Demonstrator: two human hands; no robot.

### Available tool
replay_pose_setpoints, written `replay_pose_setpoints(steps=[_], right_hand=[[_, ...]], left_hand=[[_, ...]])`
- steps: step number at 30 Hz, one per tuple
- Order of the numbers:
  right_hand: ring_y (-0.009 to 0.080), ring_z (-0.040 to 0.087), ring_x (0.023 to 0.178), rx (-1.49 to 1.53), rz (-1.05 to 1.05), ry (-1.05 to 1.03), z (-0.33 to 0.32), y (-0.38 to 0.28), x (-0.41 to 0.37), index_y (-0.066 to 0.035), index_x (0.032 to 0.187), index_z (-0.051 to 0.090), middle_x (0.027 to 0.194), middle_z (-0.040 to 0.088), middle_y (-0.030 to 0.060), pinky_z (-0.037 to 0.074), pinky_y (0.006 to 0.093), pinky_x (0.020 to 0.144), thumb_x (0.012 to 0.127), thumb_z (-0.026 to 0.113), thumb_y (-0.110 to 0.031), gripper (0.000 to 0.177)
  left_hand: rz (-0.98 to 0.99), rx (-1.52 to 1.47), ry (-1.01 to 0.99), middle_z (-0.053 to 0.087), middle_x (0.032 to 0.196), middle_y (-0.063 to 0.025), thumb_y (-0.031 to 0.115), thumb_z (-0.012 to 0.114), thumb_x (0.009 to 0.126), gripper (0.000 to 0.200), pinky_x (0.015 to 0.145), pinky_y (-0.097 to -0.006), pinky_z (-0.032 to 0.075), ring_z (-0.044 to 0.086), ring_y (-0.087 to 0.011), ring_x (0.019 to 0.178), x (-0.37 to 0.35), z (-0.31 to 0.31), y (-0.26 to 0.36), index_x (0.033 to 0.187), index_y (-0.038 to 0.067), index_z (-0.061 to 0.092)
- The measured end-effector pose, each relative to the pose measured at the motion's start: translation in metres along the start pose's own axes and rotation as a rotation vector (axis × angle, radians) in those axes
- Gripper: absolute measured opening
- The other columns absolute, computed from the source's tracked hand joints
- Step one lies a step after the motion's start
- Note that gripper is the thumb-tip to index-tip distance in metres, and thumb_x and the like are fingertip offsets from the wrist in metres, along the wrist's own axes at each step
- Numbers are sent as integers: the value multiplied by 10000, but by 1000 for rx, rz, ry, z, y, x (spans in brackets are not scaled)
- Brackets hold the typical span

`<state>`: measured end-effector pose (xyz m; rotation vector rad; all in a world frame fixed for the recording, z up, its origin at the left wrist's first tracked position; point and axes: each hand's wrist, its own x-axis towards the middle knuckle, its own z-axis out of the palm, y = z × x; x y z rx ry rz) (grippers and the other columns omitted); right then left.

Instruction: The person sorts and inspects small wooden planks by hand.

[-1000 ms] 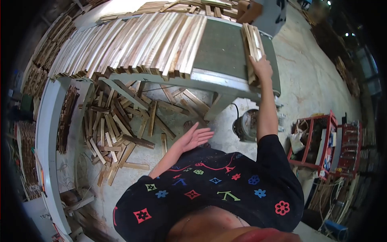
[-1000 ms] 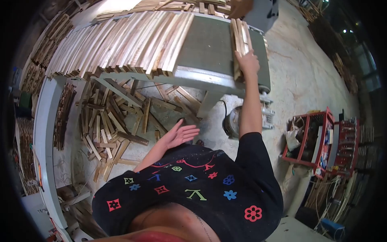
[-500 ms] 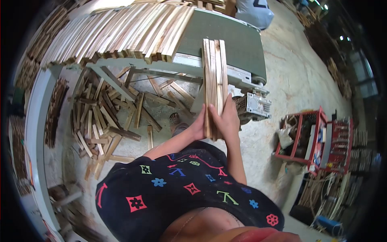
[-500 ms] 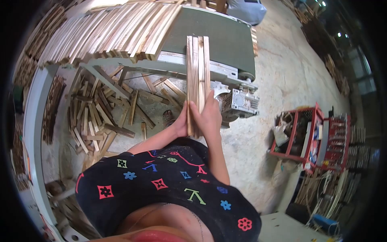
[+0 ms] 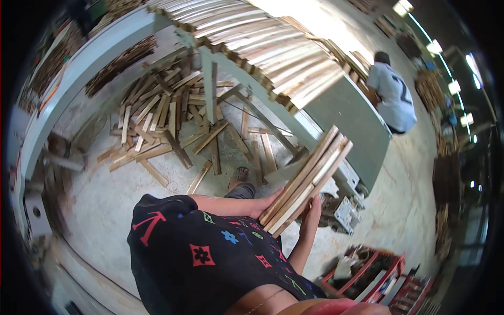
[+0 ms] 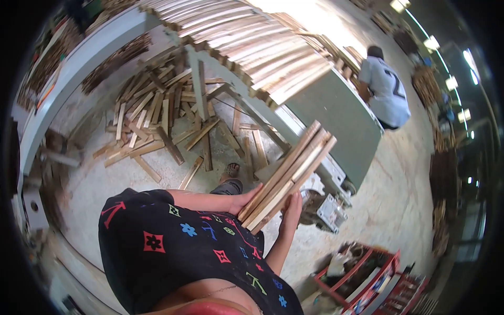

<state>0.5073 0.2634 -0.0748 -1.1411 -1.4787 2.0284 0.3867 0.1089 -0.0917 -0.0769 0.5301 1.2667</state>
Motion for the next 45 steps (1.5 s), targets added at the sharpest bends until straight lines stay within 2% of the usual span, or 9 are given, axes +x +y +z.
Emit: replay_pose_setpoints(steps=[4, 11, 23, 27, 31, 33, 36, 42, 45], right_hand=[[231, 453, 1360, 163, -48, -95, 12, -8, 8, -43, 1495, 393, 1458, 484, 111, 357, 386, 1138, 1061, 490, -394, 567], [310, 446, 1350, -60, -118, -95, 19, -7, 41, -33, 1566, 242, 1499, 408, 206, 356, 413, 1138, 1015, 547, -428, 743], [332, 501, 1262, -618, -107, 65, 10, -51, 36, 66, 1456, 416, 1433, 470, 234, 409, 468, 1094, 999, 509, -554, 775], [298, 518, 1200, -550, 70, 68, 14, -64, 29, 25, 1400, 485, 1363, 512, 208, 393, 454, 1085, 1027, 486, -465, 616], [290, 492, 1247, -786, -217, -126, -50, -27, 36, 50, 1457, 418, 1406, 492, 230, 378, 425, 1085, 1002, 510, -486, 709], [238, 483, 1294, -306, 88, -52, -45, -32, 15, 15, 1527, 362, 1462, 484, 163, 373, 368, 1102, 998, 602, -267, 646], [230, 509, 1283, -105, -58, -148, -8, -53, -8, -17, 1541, 359, 1409, 539, 156, 367, 351, 1112, 1008, 599, -222, 619], [114, 629, 920, -156, -104, -134, 13, -55, -12, -55, 1557, 359, 1116, 691, 93, 512, 238, 659, 988, 646, -242, 664], [88, 632, 906, 5, -165, -123, 16, -48, -13, -70, 1539, 408, 1070, 704, 78, 488, 211, 640, 967, 686, -206, 651]], left_hand=[[34, -17, -73, 646, 1332, -115, 831, 419, 853, 932, 990, -424, 539, 673, -225, 1128, 3, -3, 0, 1450, 124, 528], [106, -38, -102, 649, 1325, -108, 766, 459, 885, 848, 991, -428, 533, 669, -231, 1125, -5, -8, 1, 1424, 116, 542], [149, -236, -100, 655, 1311, -96, 655, 528, 939, 706, 993, -437, 522, 662, -242, 1122, 33, -16, -22, 1379, 103, 566], [66, -261, -75, 657, 1306, -92, 618, 551, 958, 659, 994, -440, 518, 660, -246, 1121, 46, -14, -16, 1364, 98, 574], [62, -211, -45, 640, 1336, -109, 678, 550, 937, 731, 1004, -452, 515, 654, -251, 1152, 48, -9, -19, 1377, 95, 567], [41, -269, -114, 578, 1422, -128, 623, 499, 986, 719, 1070, -454, 474, 606, -266, 1247, 49, -7, -19, 1481, 103, 467], [4, -206, -184, 563, 1430, -163, 801, 358, 908, 955, 1090, -478, 460, 579, -311, 1285, 26, 1, 0, 1507, 60, 425], [67, 159, -25, 470, 1503, -200, 815, 281, 914, 980, 1136, -488, 416, 493, -334, 1370, 3, 21, 24, 1560, 79, 322], [122, 105, 1, 470, 1504, -202, 786, 299, 937, 936, 1141, -483, 413, 502, -328, 1362, 3, 13, 16, 1556, 84, 337]])
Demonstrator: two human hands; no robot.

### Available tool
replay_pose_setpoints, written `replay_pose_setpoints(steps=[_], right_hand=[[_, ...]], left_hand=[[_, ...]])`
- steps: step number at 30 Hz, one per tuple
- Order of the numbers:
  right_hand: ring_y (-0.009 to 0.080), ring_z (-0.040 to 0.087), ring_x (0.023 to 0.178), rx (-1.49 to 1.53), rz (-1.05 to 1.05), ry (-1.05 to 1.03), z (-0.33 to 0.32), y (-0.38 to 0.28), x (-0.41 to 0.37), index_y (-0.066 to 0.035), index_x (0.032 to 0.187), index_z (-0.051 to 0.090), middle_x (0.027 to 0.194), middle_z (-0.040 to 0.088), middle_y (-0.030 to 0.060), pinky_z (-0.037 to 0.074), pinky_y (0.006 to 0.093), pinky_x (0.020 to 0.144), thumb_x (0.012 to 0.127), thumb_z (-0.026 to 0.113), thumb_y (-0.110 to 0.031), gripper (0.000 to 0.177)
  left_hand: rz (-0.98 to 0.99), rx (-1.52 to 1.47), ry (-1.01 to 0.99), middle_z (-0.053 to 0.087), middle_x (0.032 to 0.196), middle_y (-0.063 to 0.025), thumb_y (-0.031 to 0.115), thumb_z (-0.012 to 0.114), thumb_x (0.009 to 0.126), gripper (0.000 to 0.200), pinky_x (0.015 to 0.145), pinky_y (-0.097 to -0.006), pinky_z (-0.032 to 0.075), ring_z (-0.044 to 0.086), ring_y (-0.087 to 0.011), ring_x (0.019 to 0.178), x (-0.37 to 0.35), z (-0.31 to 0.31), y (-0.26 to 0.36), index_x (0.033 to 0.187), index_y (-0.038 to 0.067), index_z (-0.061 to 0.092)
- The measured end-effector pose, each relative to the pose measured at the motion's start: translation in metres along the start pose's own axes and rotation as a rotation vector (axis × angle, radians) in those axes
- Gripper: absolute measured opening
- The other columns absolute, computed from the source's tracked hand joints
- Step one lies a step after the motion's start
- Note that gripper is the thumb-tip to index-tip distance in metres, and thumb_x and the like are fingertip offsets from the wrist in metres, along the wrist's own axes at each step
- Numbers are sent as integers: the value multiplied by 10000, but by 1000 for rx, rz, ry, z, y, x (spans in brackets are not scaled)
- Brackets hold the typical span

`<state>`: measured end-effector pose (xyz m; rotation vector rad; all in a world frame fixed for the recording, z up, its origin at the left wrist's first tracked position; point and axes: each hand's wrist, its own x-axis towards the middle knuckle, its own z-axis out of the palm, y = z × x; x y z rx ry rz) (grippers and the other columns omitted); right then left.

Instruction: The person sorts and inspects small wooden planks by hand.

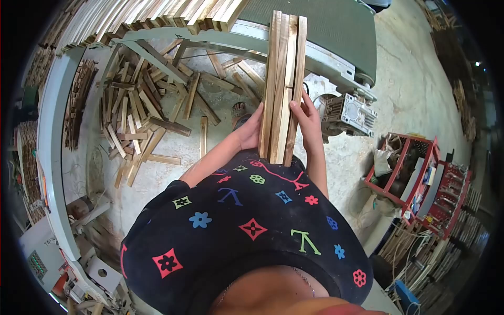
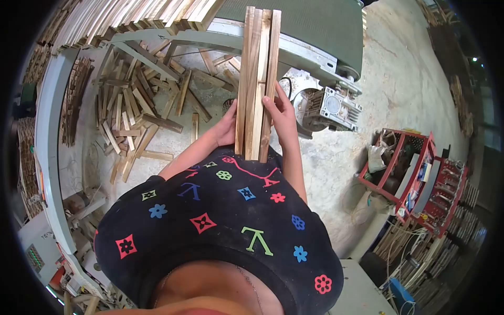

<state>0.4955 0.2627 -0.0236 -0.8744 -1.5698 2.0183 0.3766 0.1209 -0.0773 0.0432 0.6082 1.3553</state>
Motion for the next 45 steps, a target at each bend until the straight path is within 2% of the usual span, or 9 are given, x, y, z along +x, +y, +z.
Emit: replay_pose_setpoints(steps=[7, 11, 13, 17, 22, 30, 38, 41, 45], right_hand=[[112, 650, 933, -14, 9, -26, -2, -9, 2, -105, 1541, 419, 1071, 700, 78, 541, 245, 686, 977, 671, -233, 631], [120, 604, 1098, -112, -50, -117, -20, -33, -10, -129, 1561, 390, 1283, 639, 96, 532, 262, 776, 1023, 583, -275, 590], [194, 537, 1250, 10, -172, -283, -22, -74, -35, -62, 1586, 308, 1455, 530, 148, 470, 330, 972, 1006, 588, -423, 738], [265, 490, 1338, -165, -407, -393, -29, -117, -72, -14, 1580, 291, 1528, 455, 178, 361, 415, 1115, 946, 618, -543, 888], [330, 372, 1472, -351, -450, -309, -28, -137, -93, -1, 1543, 369, 1574, 394, 222, 269, 400, 1196, 849, 728, -256, 822], [331, 424, 1436, -426, -468, -199, -17, -147, -100, -10, 1530, 399, 1561, 418, 217, 301, 407, 1179, 843, 727, -191, 782], [333, 510, 1350, -630, -640, -172, -11, -162, -91, -52, 1484, 495, 1506, 499, 183, 378, 409, 1122, 837, 745, -200, 710], [357, 502, 1348, -639, -712, -124, -4, -160, -88, -63, 1475, 502, 1488, 499, 194, 390, 440, 1115, 812, 773, -190, 727], [324, 495, 1347, -670, -976, 9, 7, -162, -88, -63, 1501, 433, 1493, 472, 208, 442, 432, 1054, 786, 813, -183, 818]], left_hand=[[6, -144, -83, 490, 1497, -169, 703, 415, 969, 877, 1149, -464, 391, 491, -293, 1373, -7, 11, 3, 1530, 29, 374], [49, -230, -297, 493, 1492, -175, 558, 512, 989, 751, 1171, -498, 343, 482, -314, 1379, -21, 45, 25, 1511, 30, 399], [89, -162, -287, 492, 1491, -178, 494, 541, 994, 701, 1171, -511, 340, 481, -321, 1379, -27, 61, 37, 1504, 33, 405], [251, -305, -575, 487, 1490, -178, 454, 497, 1032, 647, 1159, -514, 374, 480, -321, 1382, -28, 94, 67, 1519, 48, 370], [292, -225, -569, 497, 1482, -159, 508, 426, 1049, 662, 1105, -503, 445, 517, -297, 1351, -29, 112, 91, 1536, 68, 339], [307, -105, -472, 503, 1471, -123, 540, 417, 1042, 660, 1080, -489, 466, 527, -271, 1332, -27, 123, 96, 1541, 113, 348], [362, -94, -294, 508, 1494, -105, 514, 385, 1058, 609, 1186, -450, 332, 473, -250, 1389, -34, 126, 96, 1514, 112, 426], [364, -138, -522, 498, 1502, -104, 516, 384, 1058, 612, 1184, -456, 334, 468, -250, 1394, -36, 120, 98, 1515, 112, 425], [373, -58, -326, 491, 1507, -106, 526, 367, 1060, 632, 1179, -462, 345, 467, -261, 1393, -33, 130, 99, 1535, 110, 387]])
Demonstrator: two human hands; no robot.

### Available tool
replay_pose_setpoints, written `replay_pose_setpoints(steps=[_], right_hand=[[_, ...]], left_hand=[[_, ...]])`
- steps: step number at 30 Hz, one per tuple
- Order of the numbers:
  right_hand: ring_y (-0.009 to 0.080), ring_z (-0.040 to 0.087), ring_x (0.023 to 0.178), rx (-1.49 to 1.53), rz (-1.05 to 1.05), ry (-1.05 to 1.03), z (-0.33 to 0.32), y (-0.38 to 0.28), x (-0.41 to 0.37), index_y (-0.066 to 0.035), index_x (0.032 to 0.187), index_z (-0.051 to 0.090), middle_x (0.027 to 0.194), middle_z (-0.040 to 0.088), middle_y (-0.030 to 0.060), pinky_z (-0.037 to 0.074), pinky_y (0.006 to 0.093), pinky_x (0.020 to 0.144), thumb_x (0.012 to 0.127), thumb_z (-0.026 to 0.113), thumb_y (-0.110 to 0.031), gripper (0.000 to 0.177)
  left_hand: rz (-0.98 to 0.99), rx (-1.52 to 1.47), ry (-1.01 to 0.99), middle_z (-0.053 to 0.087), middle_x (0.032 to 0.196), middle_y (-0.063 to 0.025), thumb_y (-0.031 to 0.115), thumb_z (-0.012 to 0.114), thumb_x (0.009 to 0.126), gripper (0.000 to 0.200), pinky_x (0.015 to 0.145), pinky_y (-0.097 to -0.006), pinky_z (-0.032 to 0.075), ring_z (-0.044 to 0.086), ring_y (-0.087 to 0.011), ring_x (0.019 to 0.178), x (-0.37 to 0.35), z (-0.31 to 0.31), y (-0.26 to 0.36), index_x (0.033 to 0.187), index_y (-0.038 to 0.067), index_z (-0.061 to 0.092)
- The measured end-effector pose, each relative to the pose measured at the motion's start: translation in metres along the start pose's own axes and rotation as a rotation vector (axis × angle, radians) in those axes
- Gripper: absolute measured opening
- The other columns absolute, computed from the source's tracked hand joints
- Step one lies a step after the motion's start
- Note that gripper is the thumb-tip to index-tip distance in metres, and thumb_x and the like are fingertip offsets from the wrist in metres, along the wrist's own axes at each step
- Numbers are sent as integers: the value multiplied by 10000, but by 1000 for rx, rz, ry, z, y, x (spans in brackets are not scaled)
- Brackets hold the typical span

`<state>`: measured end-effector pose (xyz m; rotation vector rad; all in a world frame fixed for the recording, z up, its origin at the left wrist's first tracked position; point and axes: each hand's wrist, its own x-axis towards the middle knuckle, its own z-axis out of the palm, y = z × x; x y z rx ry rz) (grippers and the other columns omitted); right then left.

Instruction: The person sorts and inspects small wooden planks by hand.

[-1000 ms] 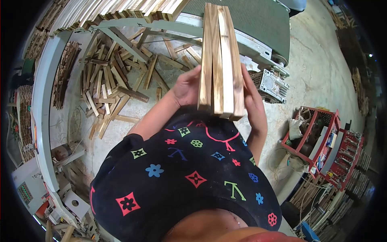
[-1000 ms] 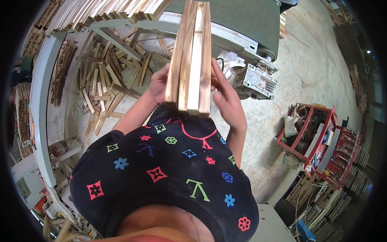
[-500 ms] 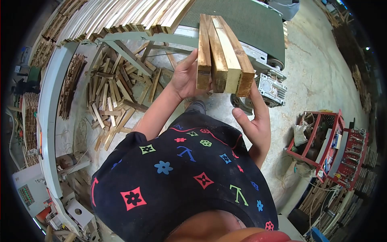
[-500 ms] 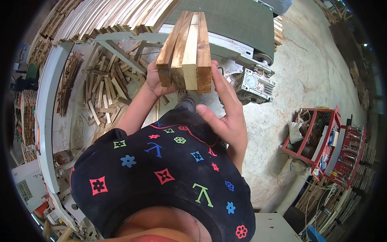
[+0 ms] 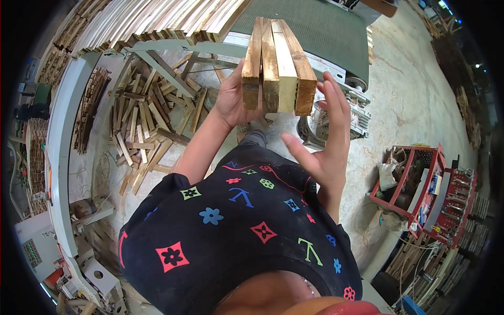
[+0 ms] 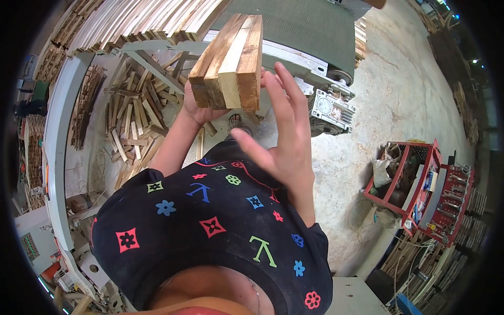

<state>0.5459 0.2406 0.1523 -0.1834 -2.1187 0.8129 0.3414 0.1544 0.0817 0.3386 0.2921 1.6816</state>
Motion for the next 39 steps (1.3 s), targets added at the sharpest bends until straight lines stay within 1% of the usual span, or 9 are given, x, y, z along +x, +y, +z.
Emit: replay_pose_setpoints(steps=[5, 10, 18, 22, 24, 28, 32, 35, 39], right_hand=[[233, 526, 1216, -471, -195, -60, 1, -15, 12, -199, 1321, 634, 1306, 567, 57, 359, 475, 1103, 657, 875, -246, 707], [158, 546, 1096, -742, -403, -55, -2, -20, -2, -309, 1109, 722, 1096, 602, -64, 270, 521, 1124, 664, 818, -303, 456], [296, 627, 1144, -243, -221, -123, 34, 18, 16, -124, 1194, 649, 1272, 638, 68, 396, 539, 1066, 651, 872, -208, 594], [291, 680, 1037, 536, 9, 834, 8, -7, 43, -53, 1417, 478, 1232, 640, 108, 556, 467, 878, 1016, 563, -382, 525], [221, 669, 894, 1024, -130, 716, -35, 11, 46, -67, 1489, 380, 1084, 628, 109, 574, 355, 722, 1068, 413, -348, 507], [129, 514, 675, 1155, 292, 397, -40, 86, 67, -101, 1441, 415, 921, 552, 66, 480, 265, 545, 1068, 426, -259, 405], [140, 553, 710, 1323, 672, 273, 29, 148, 49, -85, 1376, 470, 934, 581, 84, 514, 255, 609, 1093, 386, -297, 363], [213, 630, 958, 725, 905, 161, 71, 106, 23, -30, 1339, 524, 1161, 621, 135, 542, 333, 824, 1085, 430, -310, 389], [300, 523, 1331, 300, 725, -94, 121, 103, -59, 32, 1483, 406, 1448, 528, 209, 405, 379, 1097, 1055, 509, -261, 529]], left_hand=[[23, 8, -118, 486, 1500, -131, 572, 328, 1050, 680, 1164, -478, 372, 482, -294, 1374, -7, 4, -13, 1550, 112, 349], [126, -99, 161, 501, 1420, -246, 655, 273, 1018, 821, 1110, -523, 435, 527, -381, 1291, -15, 27, -53, 1528, 14, 333], [-85, -209, 255, 602, 1314, -145, 735, 371, 963, 832, 977, -447, 532, 631, -288, 1129, -46, -38, -82, 1493, 97, 440], [-174, -188, 181, 615, 1254, -121, 873, 368, 834, 1037, 935, -413, 536, 643, -258, 1053, -54, -112, -102, 1507, 86, 422], [-243, -178, 128, 636, 1143, -90, 973, 390, 709, 1233, 918, -433, 538, 642, -253, 1017, -63, -135, -111, 1539, 62, 369], [-261, -152, 88, 618, 1239, -117, 927, 389, 755, 1159, 968, -405, 529, 632, -255, 1114, -78, -159, -121, 1507, 45, 394], [-253, -1, 293, 576, 1388, -155, 906, 462, 741, 1180, 1050, -438, 495, 588, -296, 1254, -83, -131, -118, 1543, 48, 342], [-243, -48, 319, 534, 1456, -159, 828, 456, 839, 1051, 1089, -452, 467, 553, -295, 1310, -89, -114, -111, 1538, 50, 359], [-241, -75, 292, 512, 1477, -160, 715, 419, 954, 870, 1132, -458, 423, 516, -291, 1349, -94, -118, -99, 1526, 60, 394]])
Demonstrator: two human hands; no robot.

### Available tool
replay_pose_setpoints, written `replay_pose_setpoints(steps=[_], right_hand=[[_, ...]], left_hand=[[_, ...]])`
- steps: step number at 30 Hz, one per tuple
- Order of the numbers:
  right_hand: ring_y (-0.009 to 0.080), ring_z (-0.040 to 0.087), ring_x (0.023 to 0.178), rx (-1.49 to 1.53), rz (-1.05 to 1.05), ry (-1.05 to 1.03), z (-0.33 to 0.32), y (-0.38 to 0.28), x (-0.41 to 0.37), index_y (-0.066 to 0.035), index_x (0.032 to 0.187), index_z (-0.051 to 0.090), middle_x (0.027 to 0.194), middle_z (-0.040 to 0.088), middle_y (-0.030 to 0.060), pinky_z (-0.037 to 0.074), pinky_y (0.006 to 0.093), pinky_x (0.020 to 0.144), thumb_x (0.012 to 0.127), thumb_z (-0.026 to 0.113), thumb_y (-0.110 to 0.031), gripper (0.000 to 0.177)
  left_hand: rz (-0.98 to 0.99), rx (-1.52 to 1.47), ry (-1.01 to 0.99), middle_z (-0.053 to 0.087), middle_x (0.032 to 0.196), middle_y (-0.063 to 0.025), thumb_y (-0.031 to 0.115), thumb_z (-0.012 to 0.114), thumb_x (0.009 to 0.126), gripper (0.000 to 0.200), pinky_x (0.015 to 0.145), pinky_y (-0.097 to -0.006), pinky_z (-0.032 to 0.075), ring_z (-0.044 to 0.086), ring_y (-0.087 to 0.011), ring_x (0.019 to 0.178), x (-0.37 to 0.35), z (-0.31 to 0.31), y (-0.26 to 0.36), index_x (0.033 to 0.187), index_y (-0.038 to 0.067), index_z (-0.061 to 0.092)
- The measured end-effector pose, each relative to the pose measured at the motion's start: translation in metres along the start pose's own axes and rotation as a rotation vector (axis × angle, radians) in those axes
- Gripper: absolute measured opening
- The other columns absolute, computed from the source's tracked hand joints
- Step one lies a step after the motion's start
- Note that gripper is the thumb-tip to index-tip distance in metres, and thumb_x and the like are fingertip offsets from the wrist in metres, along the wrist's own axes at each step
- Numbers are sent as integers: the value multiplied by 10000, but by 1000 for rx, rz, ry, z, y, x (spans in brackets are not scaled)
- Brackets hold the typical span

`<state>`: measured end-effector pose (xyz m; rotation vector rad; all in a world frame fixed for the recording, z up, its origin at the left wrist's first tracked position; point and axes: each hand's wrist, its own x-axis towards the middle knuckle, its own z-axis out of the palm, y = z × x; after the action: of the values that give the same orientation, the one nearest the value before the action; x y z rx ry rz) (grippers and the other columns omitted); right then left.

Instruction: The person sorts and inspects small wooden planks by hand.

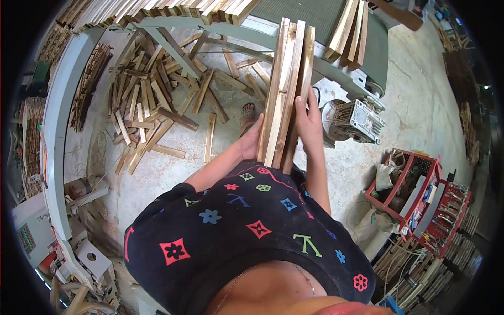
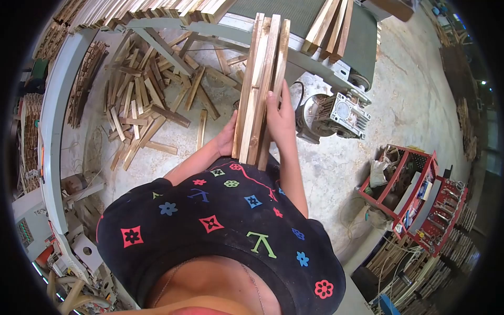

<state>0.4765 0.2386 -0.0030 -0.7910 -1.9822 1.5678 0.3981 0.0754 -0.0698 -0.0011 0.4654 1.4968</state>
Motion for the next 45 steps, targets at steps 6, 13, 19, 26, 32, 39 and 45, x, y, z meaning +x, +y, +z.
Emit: replay_pose_setpoints(steps=[6, 13, 19, 26, 32, 39, 45], right_hand=[[194, 650, 1079, 173, 69, 47, 11, -3, 16, -10, 1491, 443, 1295, 640, 195, 507, 321, 937, 1048, 539, -215, 498], [199, 622, 1136, 349, 109, -23, 14, 6, 33, 14, 1464, 465, 1281, 639, 180, 478, 320, 986, 1025, 597, -214, 512], [189, 634, 1020, 74, 320, 49, -7, 14, 16, 69, 1248, 570, 1123, 668, 130, 491, 319, 930, 1042, 568, -325, 444], [254, 635, 1085, 389, -160, -330, 44, -119, 47, 15, 1206, 606, 1257, 621, 179, 504, 387, 921, 1036, 506, -429, 485], [408, 523, 1257, -564, -642, -555, 76, -119, 91, -88, 1245, 655, 1306, 599, 225, 355, 471, 1112, 968, 604, -389, 412], [267, 625, 1155, 133, 75, -78, 28, -21, 67, 3, 1472, 448, 1304, 609, 204, 503, 374, 979, 950, 695, -300, 653], [224, 650, 1099, 191, 76, -67, 31, -2, 52, -25, 1521, 410, 1314, 598, 206, 544, 338, 893, 957, 694, -293, 686]], left_hand=[[-59, -90, -125, 443, 1532, -182, 675, 405, 984, 840, 1162, -515, 373, 470, -337, 1387, 3, 0, 11, 1555, 63, 336], [-19, -117, -62, 472, 1502, -194, 693, 444, 960, 864, 1143, -512, 393, 498, -353, 1359, 13, 0, 19, 1544, 63, 358], [25, -66, -85, 533, 1447, -146, 622, 352, 1028, 738, 1025, -449, 516, 588, -290, 1261, 17, -5, 24, 1545, 95, 365], [81, -116, -238, 599, 1335, -132, 500, 436, 1043, 613, 991, -395, 522, 619, -221, 1171, 30, -18, 33, 1491, 82, 423], [109, -113, -76, 494, 1449, -178, 604, 470, 988, 774, 1100, -496, 450, 504, -340, 1330, 30, -5, 25, 1513, 43, 367], [-91, -211, -288, 352, 1574, -237, 795, 375, 913, 954, 1112, -557, 395, 412, -465, 1394, 20, -5, 27, 1575, 113, 290], [-117, -137, -223, 409, 1534, -234, 724, 417, 948, 904, 1114, -612, 372, 439, -499, 1360, 18, -12, 31, 1562, 68, 315]])
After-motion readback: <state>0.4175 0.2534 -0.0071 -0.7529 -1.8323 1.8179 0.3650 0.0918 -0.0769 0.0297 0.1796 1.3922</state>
